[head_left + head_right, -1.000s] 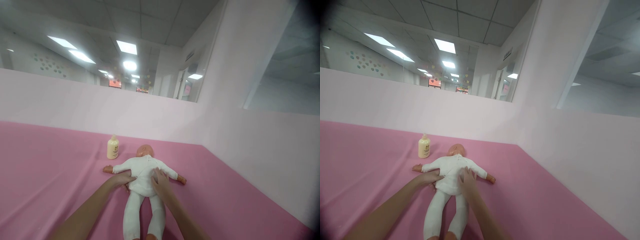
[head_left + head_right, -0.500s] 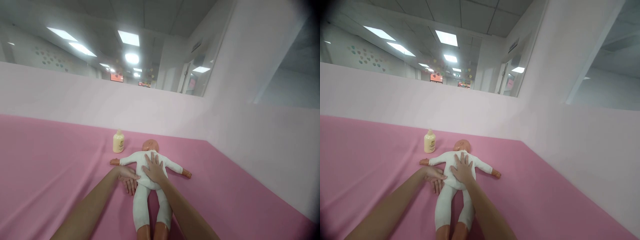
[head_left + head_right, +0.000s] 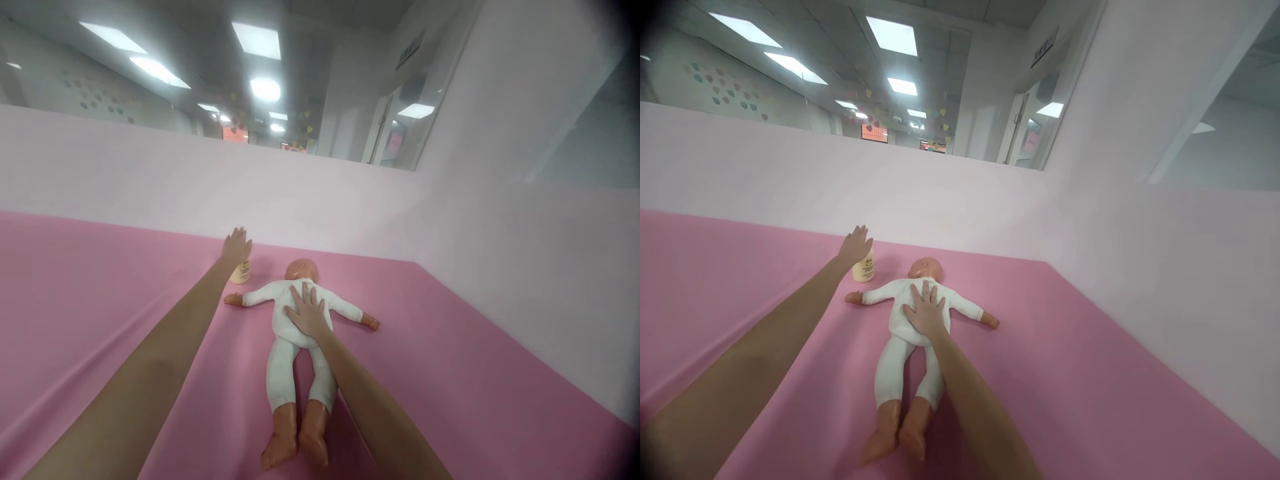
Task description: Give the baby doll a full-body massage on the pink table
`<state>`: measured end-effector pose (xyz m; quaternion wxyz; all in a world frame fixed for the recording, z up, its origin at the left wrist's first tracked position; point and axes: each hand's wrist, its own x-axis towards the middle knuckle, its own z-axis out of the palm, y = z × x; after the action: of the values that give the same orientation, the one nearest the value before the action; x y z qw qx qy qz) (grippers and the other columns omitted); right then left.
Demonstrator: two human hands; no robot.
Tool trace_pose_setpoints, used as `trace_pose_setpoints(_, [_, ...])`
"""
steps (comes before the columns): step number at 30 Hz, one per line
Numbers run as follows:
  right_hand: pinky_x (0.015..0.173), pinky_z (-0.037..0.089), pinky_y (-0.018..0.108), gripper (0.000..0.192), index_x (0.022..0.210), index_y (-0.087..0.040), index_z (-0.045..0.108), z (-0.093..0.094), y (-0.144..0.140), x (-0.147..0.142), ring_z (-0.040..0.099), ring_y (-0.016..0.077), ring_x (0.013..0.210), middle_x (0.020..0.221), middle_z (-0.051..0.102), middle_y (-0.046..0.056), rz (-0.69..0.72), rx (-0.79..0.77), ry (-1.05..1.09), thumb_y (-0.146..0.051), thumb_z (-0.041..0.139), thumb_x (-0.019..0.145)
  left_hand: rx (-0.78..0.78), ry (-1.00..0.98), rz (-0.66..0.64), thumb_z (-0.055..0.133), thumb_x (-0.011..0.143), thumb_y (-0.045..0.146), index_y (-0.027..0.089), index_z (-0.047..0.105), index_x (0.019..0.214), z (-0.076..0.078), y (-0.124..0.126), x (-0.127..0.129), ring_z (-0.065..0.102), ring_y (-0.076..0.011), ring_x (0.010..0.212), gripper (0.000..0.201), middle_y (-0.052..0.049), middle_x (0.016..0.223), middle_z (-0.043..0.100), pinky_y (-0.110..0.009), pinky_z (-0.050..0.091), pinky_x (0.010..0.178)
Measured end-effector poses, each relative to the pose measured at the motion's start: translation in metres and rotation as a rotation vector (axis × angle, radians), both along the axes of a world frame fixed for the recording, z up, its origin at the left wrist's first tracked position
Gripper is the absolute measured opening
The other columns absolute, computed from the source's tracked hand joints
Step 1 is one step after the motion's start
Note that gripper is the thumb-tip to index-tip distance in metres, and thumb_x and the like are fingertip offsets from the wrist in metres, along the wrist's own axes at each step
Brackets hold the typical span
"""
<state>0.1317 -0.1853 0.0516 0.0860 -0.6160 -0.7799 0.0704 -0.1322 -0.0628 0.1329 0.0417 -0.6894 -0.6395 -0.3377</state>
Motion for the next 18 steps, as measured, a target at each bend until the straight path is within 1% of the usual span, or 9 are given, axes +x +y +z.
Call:
trace_pose_setpoints(1, [0.116, 0.008, 0.065, 0.071, 0.157, -0.036, 0.006, -0.001, 0.001, 0.0, -0.005, 0.0374, 0.153, 0.167, -0.01, 0.004, 0.004, 0.004, 0.011, -0.065, 0.028, 0.096, -0.082, 0.079, 0.005, 0.034, 0.093, 0.022, 0.012, 0.056, 0.13, -0.002, 0.003, -0.004, 0.026, -0.0307, 0.149, 0.044, -0.016, 0.155, 0.04, -0.054, 0.02, 0.119])
trace_pose_setpoints(3, [0.116, 0.008, 0.065, 0.071, 0.157, -0.036, 0.007, -0.004, 0.002, 0.001, -0.005, 0.0379, 0.153, 0.167, -0.01, 0.005, 0.009, 0.015, 0.031, -0.065, 0.028, 0.096, -0.138, 0.175, 0.05, 0.032, 0.093, 0.019, 0.012, 0.057, 0.13, -0.009, 0.003, -0.005, 0.021, -0.0316, 0.151, 0.045, -0.014, 0.157, 0.038, -0.058, 0.013, 0.12])
trace_pose_setpoints(5, [0.116, 0.008, 0.065, 0.071, 0.157, -0.036, 0.008, -0.006, 0.003, 0.001, -0.005, 0.0381, 0.153, 0.167, -0.009, 0.005, 0.013, 0.025, 0.04, -0.065, 0.028, 0.096, -0.08, 0.192, 0.098, 0.031, 0.094, 0.021, 0.009, 0.05, 0.138, -0.016, -0.002, 0.007, 0.014, -0.0327, 0.152, 0.05, -0.016, 0.16, 0.031, -0.058, 0.009, 0.121])
trace_pose_setpoints(6, [0.116, 0.008, 0.064, 0.071, 0.157, -0.036, 0.008, -0.007, 0.004, 0.001, -0.004, 0.0379, 0.153, 0.167, -0.009, 0.005, 0.016, 0.03, 0.039, -0.064, 0.028, 0.096, -0.041, 0.178, 0.1, 0.029, 0.095, 0.023, 0.006, 0.044, 0.144, -0.02, -0.007, 0.018, 0.011, -0.0332, 0.153, 0.053, -0.018, 0.162, 0.026, -0.058, 0.009, 0.121])
trace_pose_setpoints(7, [0.117, 0.008, 0.064, 0.071, 0.157, -0.036, 0.007, -0.007, 0.004, 0.002, -0.004, 0.0377, 0.153, 0.167, -0.009, 0.005, 0.018, 0.034, 0.034, -0.064, 0.028, 0.096, -0.018, 0.176, 0.051, 0.028, 0.096, 0.024, 0.006, 0.037, 0.149, -0.026, -0.013, 0.033, 0.01, -0.0326, 0.153, 0.056, -0.018, 0.163, 0.022, -0.057, 0.01, 0.121])
trace_pose_setpoints(10, [0.117, 0.01, 0.063, 0.07, 0.158, -0.033, 0.007, -0.008, 0.004, 0.002, -0.004, 0.0368, 0.153, 0.166, -0.01, 0.005, 0.024, 0.053, 0.008, -0.062, 0.027, 0.097, -0.049, 0.16, -0.21, 0.024, 0.099, 0.033, 0.011, 0.026, 0.155, -0.051, -0.037, 0.09, 0.009, -0.0295, 0.154, 0.06, -0.015, 0.165, 0.017, -0.053, 0.012, 0.122])
trace_pose_setpoints(13, [0.118, 0.008, 0.062, 0.071, 0.158, -0.023, 0.014, -0.008, 0.001, 0.002, -0.002, 0.0361, 0.153, 0.166, -0.001, 0.01, 0.035, 0.05, 0.042, -0.052, 0.037, 0.098, -0.165, 0.1, -0.404, 0.022, 0.1, 0.041, 0.016, 0.026, 0.156, -0.083, -0.059, 0.142, 0.011, -0.0287, 0.153, 0.061, -0.011, 0.166, 0.017, -0.052, 0.017, 0.121])
trace_pose_setpoints(15, [0.117, 0.005, 0.061, 0.068, 0.156, -0.016, 0.022, -0.009, -0.002, 0.001, 0.001, 0.0364, 0.153, 0.165, 0.009, 0.015, 0.06, 0.084, 0.122, -0.043, 0.042, 0.098, -0.216, 0.096, -0.442, 0.023, 0.1, 0.045, 0.021, 0.035, 0.152, -0.099, -0.068, 0.163, 0.006, -0.0296, 0.154, 0.059, -0.007, 0.165, 0.022, -0.055, 0.014, 0.121])
trace_pose_setpoints(18, [0.115, 0.003, 0.061, 0.063, 0.151, -0.007, 0.031, -0.011, -0.005, 0.002, 0.007, 0.0378, 0.151, 0.161, 0.018, 0.02, 0.128, 0.177, 0.254, -0.037, 0.041, 0.097, -0.267, 0.066, -0.408, 0.024, 0.099, 0.046, 0.023, 0.038, 0.151, -0.11, -0.072, 0.169, 0.006, -0.0293, 0.154, 0.058, -0.005, 0.165, 0.023, -0.056, 0.012, 0.121])
